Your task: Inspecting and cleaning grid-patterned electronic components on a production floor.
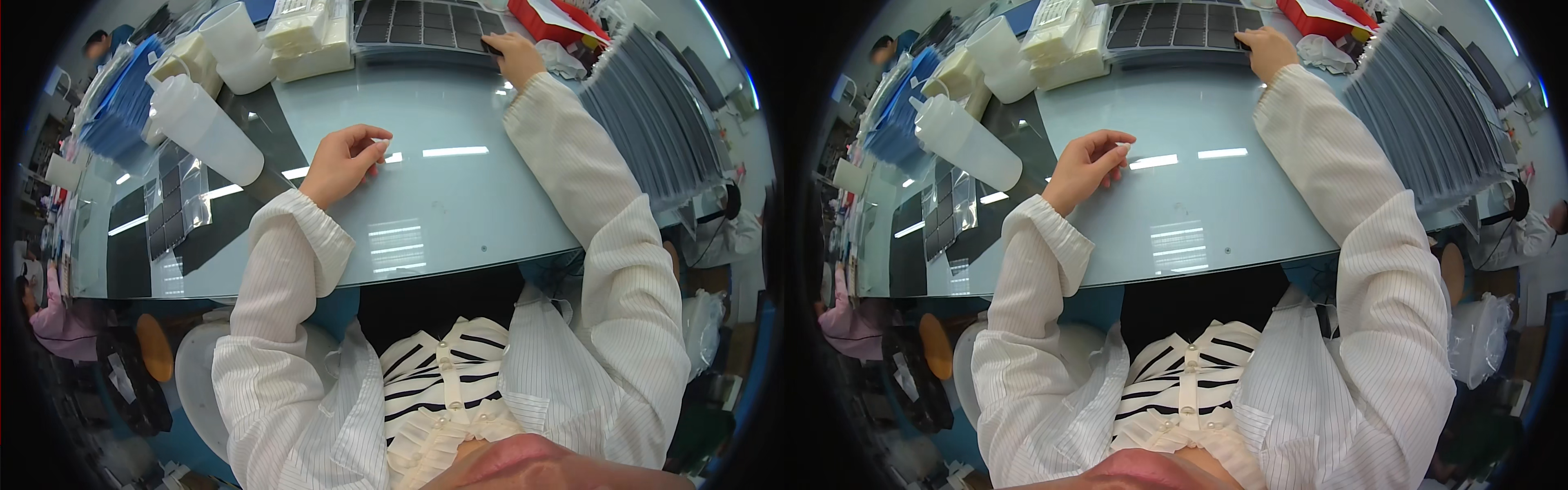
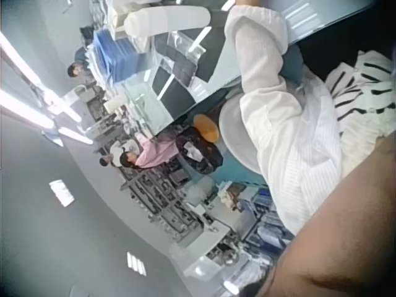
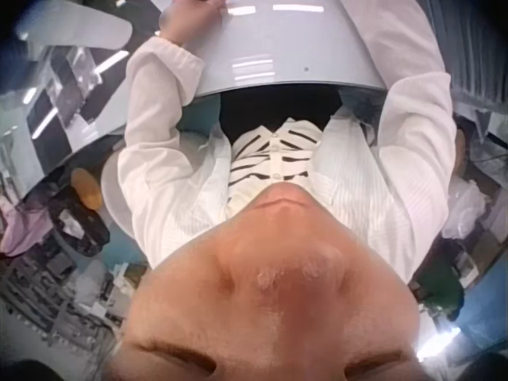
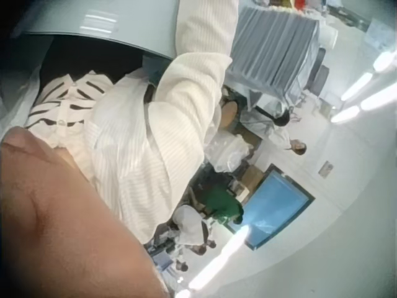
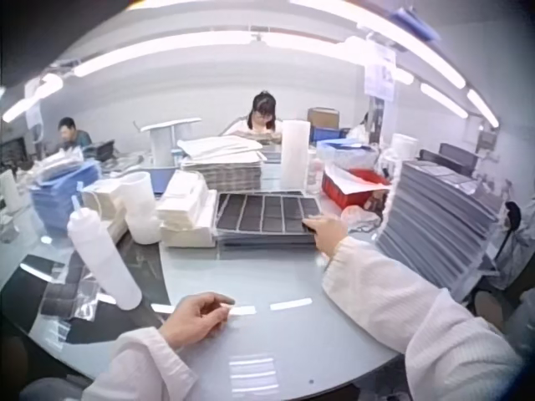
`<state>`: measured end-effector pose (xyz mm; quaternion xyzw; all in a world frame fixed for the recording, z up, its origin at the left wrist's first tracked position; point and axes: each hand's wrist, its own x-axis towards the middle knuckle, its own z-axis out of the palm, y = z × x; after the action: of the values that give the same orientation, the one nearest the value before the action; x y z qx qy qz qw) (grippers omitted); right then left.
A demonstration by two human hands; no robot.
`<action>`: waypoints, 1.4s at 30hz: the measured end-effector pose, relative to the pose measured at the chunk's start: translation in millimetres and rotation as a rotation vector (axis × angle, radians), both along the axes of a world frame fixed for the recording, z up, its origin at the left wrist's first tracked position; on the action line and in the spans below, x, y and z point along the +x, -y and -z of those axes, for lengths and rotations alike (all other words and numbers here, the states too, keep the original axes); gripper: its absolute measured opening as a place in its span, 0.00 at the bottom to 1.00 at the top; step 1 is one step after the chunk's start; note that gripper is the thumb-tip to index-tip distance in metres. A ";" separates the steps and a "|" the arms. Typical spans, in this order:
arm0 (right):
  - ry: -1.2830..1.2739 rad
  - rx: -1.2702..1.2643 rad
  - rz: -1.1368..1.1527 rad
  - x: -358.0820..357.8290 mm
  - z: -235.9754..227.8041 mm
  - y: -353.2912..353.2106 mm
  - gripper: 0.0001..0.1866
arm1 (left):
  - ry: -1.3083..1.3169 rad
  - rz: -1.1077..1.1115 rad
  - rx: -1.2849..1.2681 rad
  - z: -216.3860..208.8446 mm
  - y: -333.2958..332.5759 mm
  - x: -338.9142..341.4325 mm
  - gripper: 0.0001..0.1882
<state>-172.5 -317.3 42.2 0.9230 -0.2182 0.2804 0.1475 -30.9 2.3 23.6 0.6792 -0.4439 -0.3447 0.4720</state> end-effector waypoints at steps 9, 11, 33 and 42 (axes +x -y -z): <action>0.047 -0.140 -0.737 -58.3 -35.3 -195.1 0.18 | -0.728 -0.150 -0.238 -14.6 -7.1 -2.9 0.32; -0.026 -0.127 -0.855 -81.3 -27.9 -238.3 0.19 | -0.753 -0.106 -0.253 -2.4 -8.4 6.2 0.35; -0.236 1.801 -0.565 -96.0 3.1 -90.8 0.14 | -0.413 0.042 0.055 -11.1 -13.8 -11.5 0.18; -0.315 1.810 -0.513 -114.8 -10.7 -84.5 0.14 | -0.403 -0.052 -0.002 -15.6 -14.7 -13.5 0.16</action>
<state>-287.3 -232.8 52.9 0.7338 -0.1208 -0.0987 -0.6612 -44.4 17.0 39.2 0.6073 -0.3230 -0.4608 0.5608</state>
